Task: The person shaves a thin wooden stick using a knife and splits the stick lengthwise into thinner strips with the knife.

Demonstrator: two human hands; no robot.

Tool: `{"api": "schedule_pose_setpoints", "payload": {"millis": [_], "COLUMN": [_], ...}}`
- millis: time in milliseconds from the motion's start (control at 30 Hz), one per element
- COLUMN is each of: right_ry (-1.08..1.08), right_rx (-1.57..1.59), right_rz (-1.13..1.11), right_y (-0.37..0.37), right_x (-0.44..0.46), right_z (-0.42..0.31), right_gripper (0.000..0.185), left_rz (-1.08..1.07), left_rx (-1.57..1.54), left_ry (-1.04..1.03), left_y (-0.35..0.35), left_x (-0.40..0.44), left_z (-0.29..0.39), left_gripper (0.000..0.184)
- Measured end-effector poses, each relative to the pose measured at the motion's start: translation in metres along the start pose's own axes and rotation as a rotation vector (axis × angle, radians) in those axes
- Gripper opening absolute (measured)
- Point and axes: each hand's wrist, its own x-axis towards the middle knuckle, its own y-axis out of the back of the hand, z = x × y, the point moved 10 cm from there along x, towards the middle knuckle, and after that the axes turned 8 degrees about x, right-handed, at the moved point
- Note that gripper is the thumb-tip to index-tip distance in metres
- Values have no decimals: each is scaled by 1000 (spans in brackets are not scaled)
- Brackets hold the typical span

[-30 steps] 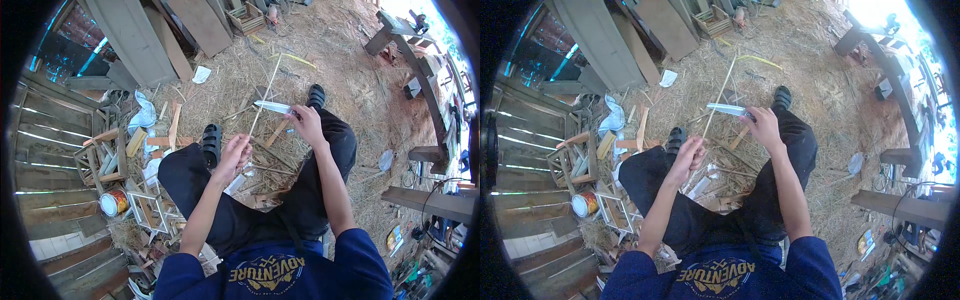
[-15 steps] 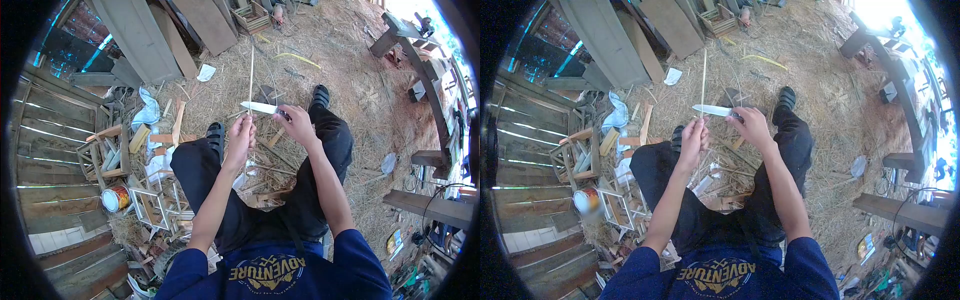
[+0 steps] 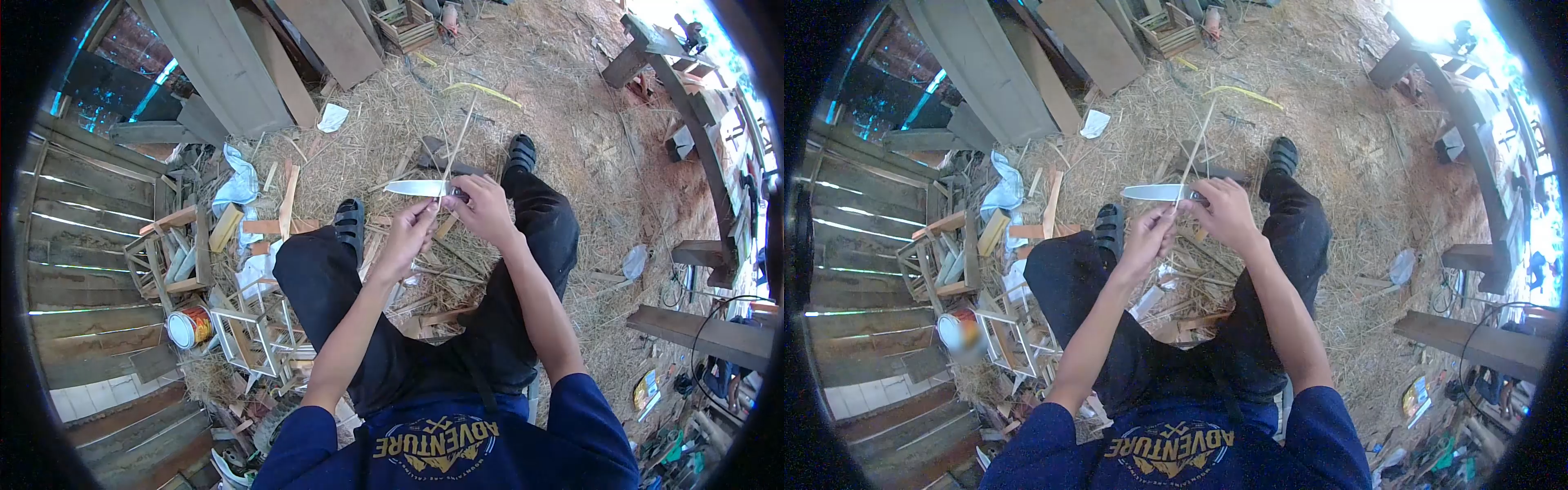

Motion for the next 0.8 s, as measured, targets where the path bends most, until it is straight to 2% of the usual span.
{"api": "schedule_pose_setpoints", "payload": {"millis": [33, 133, 333, 400, 433, 533, 733, 800], "right_ry": [36, 118, 166, 55, -146, -75, -177, -167], "right_rx": [-37, -52, -74, -105, -61, -300, -197, -145], "right_rz": [8, 55, 59, 137, 171, 246, 183, 188], "right_y": [3, 8, 16, 40, 60, 77, 54, 47], "right_x": [2, 3, 4, 5, 8, 5, -11, -4], "right_z": [-4, -13, -21, 0, 20, 34, 49, 43], "right_gripper": [31, 28, 25, 21, 18, 24, 32, 34], "left_rz": [14, -64, -18, -10, -20, -28, -90, -153], "left_rx": [-56, -113, -48, -66, -68, -18, 43, 42], "left_ry": [-6, -8, 13, 20, 25, 74, 147, 102], "left_y": [-1, -5, 2, 4, 9, 26, 44, 38], "left_x": [-2, -8, -16, -26, -32, -47, -47, -44], "left_z": [-1, 9, 7, 13, 16, 6, -13, -3], "left_gripper": [27, 28, 31, 31, 31, 31, 35, 40]}}
